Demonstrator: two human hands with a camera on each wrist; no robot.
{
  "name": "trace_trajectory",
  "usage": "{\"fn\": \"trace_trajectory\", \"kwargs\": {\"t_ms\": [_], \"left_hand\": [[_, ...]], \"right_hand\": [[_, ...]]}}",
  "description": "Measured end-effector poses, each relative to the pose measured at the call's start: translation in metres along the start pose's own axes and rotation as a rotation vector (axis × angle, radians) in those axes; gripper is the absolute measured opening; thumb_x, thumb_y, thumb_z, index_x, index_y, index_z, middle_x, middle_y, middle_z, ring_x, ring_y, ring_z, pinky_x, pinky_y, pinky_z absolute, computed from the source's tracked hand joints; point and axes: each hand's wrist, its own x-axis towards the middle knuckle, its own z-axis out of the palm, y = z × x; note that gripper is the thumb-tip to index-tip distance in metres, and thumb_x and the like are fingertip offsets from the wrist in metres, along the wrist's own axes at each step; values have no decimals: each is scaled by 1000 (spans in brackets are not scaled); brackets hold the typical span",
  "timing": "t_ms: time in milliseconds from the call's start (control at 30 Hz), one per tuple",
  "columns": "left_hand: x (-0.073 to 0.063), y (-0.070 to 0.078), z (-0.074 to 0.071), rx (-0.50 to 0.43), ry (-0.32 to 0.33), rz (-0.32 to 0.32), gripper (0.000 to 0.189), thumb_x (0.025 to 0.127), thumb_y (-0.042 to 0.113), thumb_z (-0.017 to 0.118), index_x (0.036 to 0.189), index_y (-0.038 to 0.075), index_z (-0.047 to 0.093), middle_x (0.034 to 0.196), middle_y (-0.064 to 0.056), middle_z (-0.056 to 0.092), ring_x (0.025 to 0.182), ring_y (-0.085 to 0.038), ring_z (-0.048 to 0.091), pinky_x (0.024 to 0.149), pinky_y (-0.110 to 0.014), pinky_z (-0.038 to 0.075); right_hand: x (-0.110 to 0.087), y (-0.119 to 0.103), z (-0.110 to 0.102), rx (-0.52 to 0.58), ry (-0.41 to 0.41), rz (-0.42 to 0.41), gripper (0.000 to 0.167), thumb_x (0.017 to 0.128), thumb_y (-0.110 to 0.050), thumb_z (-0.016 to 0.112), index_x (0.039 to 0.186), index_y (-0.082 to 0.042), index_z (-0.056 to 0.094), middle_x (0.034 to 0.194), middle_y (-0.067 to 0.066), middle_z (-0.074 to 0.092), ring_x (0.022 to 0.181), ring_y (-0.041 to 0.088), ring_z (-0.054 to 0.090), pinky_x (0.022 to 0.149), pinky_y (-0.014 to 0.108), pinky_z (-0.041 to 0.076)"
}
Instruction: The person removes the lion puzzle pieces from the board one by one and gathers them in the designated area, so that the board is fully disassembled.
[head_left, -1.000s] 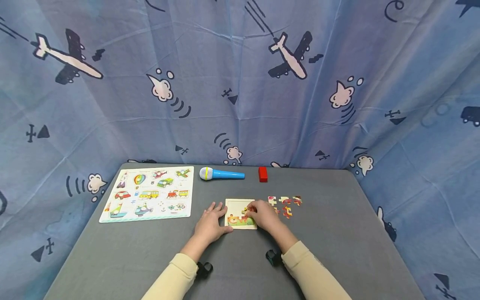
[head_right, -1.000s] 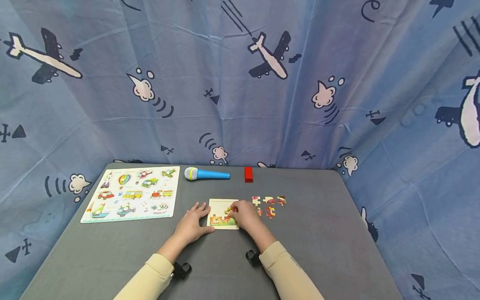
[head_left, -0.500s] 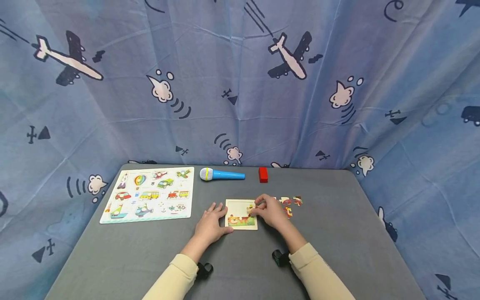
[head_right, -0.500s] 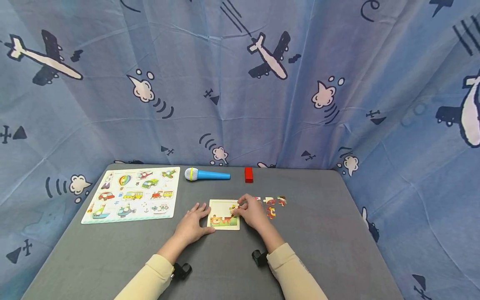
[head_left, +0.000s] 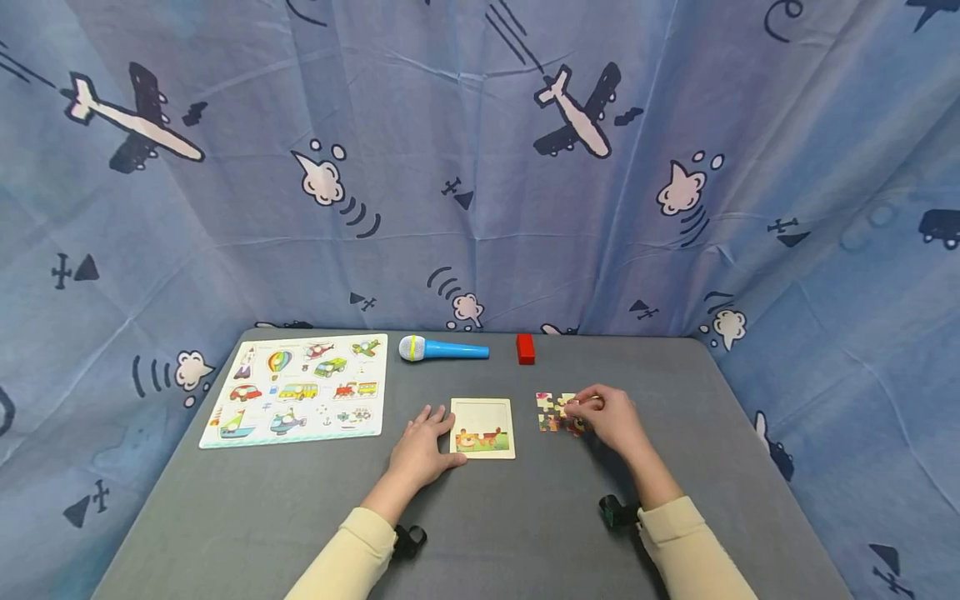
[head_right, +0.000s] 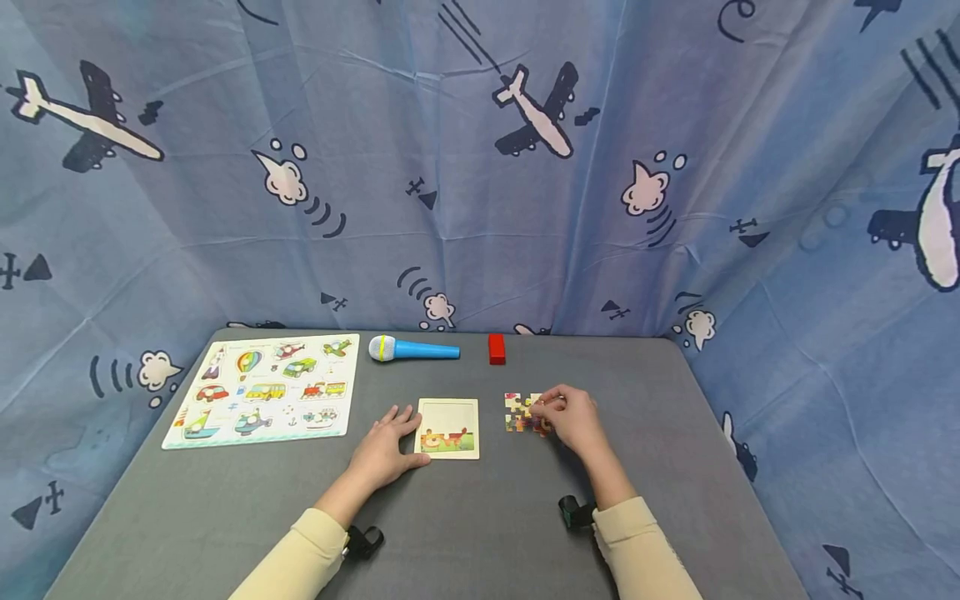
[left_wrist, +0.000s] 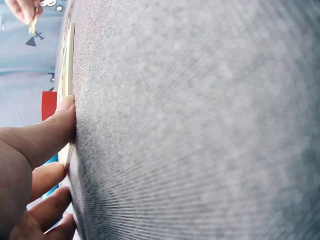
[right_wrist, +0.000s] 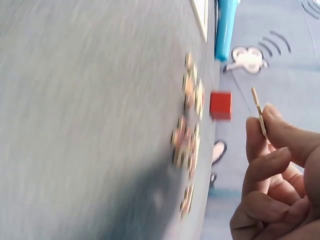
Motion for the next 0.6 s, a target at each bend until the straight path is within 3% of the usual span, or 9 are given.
{"fn": "trace_trajectory", "kwargs": {"t_ms": [300,600], "left_hand": [[1,0,0,-3,-1,-2,77,78,36,87,145,13,57,157,-9,46,152,-31,30,123,-54,28],[1,1,-1,1,-1,-6,77,77,36,88,144,12,58,157,-9,46,152,-32,31,121,-55,30]], "right_hand": [[-1,36,-25,-68,5,43,27,92,-24,75,107,-2,71,81,12,70,66,19,59,55,31,46],[4,51,-24,-167,-1,94,26,92,-27,76,104,-4,72,86,6,71,74,18,60,62,31,46]]}}
